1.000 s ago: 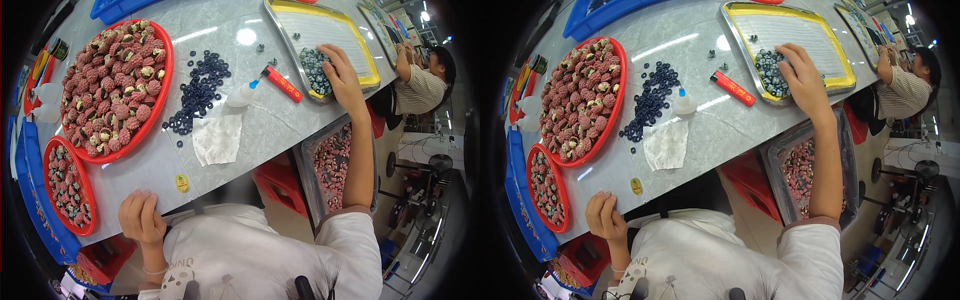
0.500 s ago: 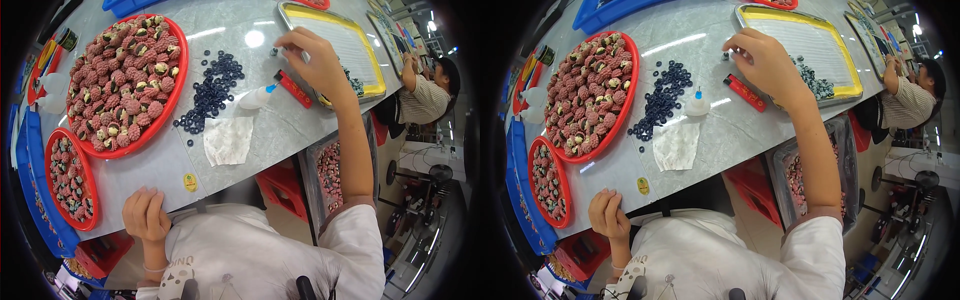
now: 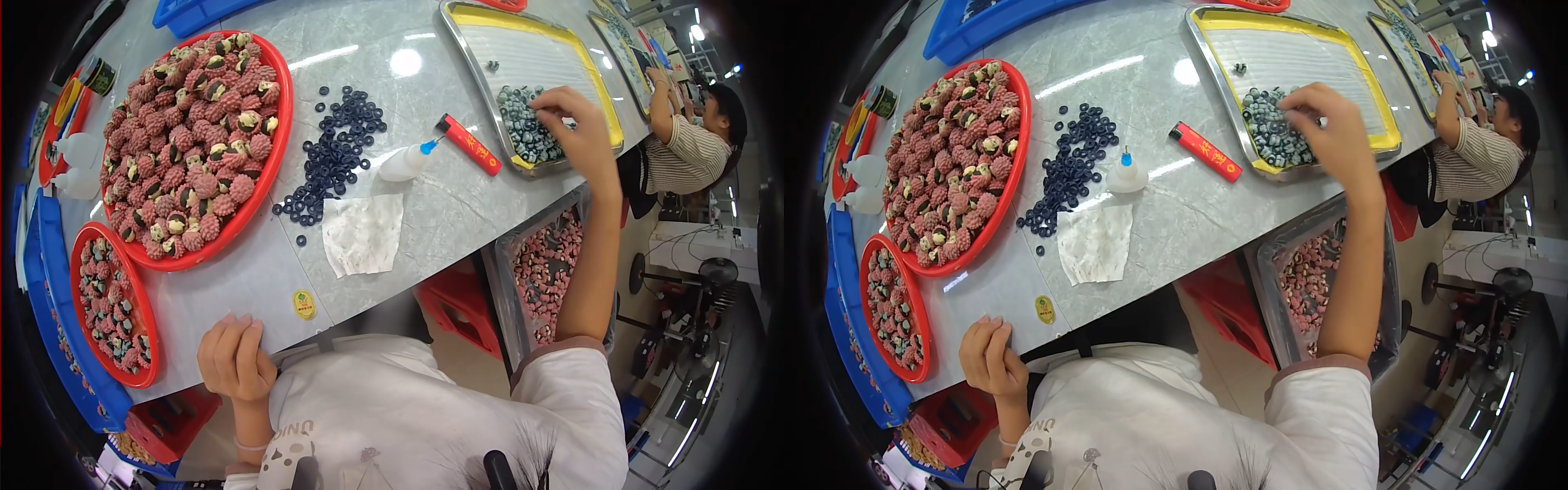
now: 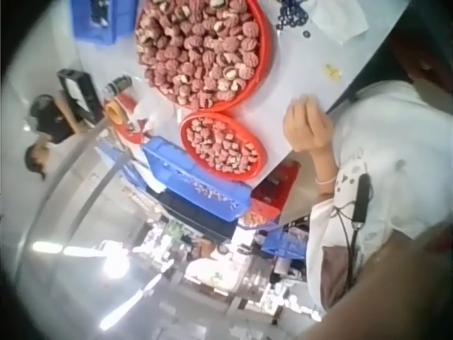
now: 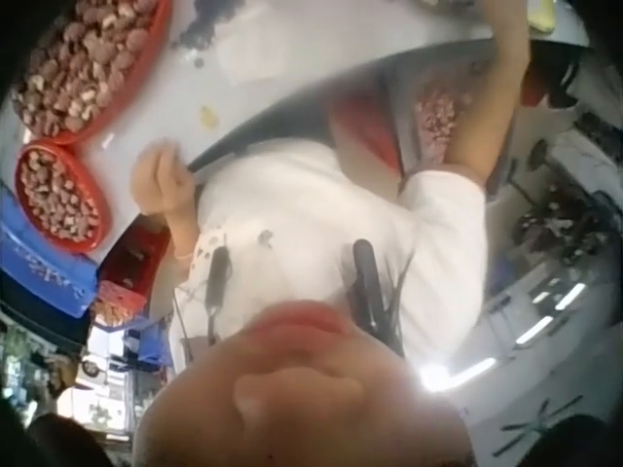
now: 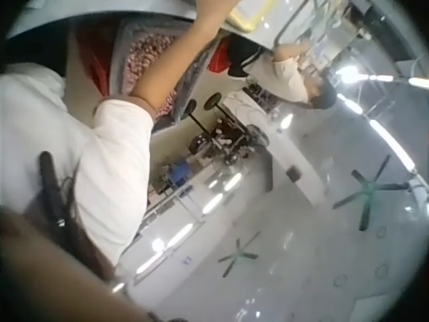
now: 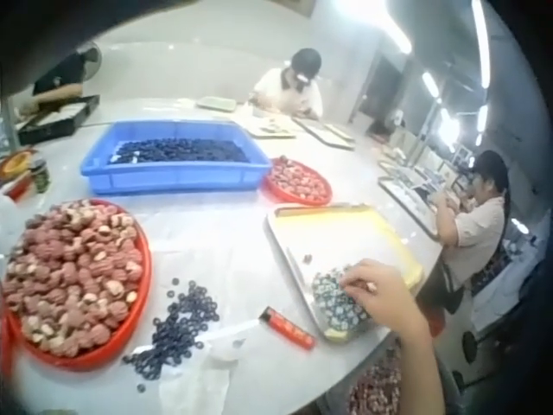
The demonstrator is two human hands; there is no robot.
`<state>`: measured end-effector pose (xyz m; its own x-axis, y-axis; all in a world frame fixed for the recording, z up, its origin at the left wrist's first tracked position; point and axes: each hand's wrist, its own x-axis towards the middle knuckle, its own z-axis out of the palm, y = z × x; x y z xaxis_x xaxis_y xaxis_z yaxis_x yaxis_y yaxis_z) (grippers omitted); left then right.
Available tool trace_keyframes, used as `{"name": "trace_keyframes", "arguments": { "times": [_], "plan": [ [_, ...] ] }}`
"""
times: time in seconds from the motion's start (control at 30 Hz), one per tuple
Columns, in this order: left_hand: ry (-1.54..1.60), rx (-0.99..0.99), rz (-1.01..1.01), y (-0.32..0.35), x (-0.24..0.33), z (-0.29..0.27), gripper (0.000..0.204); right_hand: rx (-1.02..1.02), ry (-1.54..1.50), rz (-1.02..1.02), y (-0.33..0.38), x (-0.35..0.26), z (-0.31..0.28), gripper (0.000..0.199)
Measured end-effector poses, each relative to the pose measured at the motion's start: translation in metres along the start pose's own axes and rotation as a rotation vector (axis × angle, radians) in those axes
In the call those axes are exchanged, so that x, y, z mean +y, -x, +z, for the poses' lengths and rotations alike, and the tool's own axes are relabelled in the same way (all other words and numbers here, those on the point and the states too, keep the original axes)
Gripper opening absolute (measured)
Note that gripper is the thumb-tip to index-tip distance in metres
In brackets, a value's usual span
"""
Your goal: The person assembles small figurines by picking up parts from trays, applying glue with a squeeze bottle, attaching the components together by hand, and wiping them with a cloth.
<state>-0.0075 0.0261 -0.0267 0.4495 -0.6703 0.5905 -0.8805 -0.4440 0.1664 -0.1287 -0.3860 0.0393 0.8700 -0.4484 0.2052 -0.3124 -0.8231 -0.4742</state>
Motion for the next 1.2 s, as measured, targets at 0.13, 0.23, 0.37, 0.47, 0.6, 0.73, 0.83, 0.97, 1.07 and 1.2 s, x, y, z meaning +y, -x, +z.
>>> {"name": "trace_keyframes", "arguments": {
  "times": [0.13,0.23,0.37,0.47,0.6,0.73,0.83,0.97,1.07,1.2],
  "plan": [
    [-0.012,0.004,-0.002,-0.001,-0.001,-0.002,0.020,0.187,0.078,-0.057,0.013,-0.012,0.027,0.012],
    [-0.008,0.006,-0.009,-0.001,0.001,-0.004,0.020,0.284,0.086,-0.062,0.013,-0.012,0.035,0.013],
    [0.215,-0.043,-0.072,-0.013,0.001,-0.014,0.022,0.247,0.134,-0.109,0.017,-0.014,0.026,0.014],
    [0.492,-0.071,-0.292,-0.042,0.001,-0.039,0.021,0.281,0.213,-0.131,0.020,-0.027,0.020,0.018],
    [0.549,-0.089,-0.025,-0.121,-0.024,-0.027,0.015,0.331,0.017,-0.021,0.032,-0.046,0.017,0.017],
    [0.303,-0.205,0.072,-0.162,-0.031,0.021,0.014,0.337,-0.096,-0.100,0.042,-0.070,0.031,0.012],
    [0.209,-0.337,0.239,-0.169,-0.034,0.027,0.011,0.365,-0.169,-0.041,0.055,-0.079,0.038,0.012],
    [0.249,-0.373,-0.068,-0.171,-0.032,0.014,0.010,0.281,-0.023,-0.098,0.041,-0.090,0.058,0.015],
    [0.228,-0.298,-0.090,-0.167,-0.043,0.012,0.014,0.171,0.166,-0.155,0.023,-0.095,0.071,0.020],
    [0.501,-0.232,-0.186,-0.143,-0.028,-0.014,0.015,0.162,0.259,-0.184,0.022,-0.089,0.075,0.026]
  ]
}}
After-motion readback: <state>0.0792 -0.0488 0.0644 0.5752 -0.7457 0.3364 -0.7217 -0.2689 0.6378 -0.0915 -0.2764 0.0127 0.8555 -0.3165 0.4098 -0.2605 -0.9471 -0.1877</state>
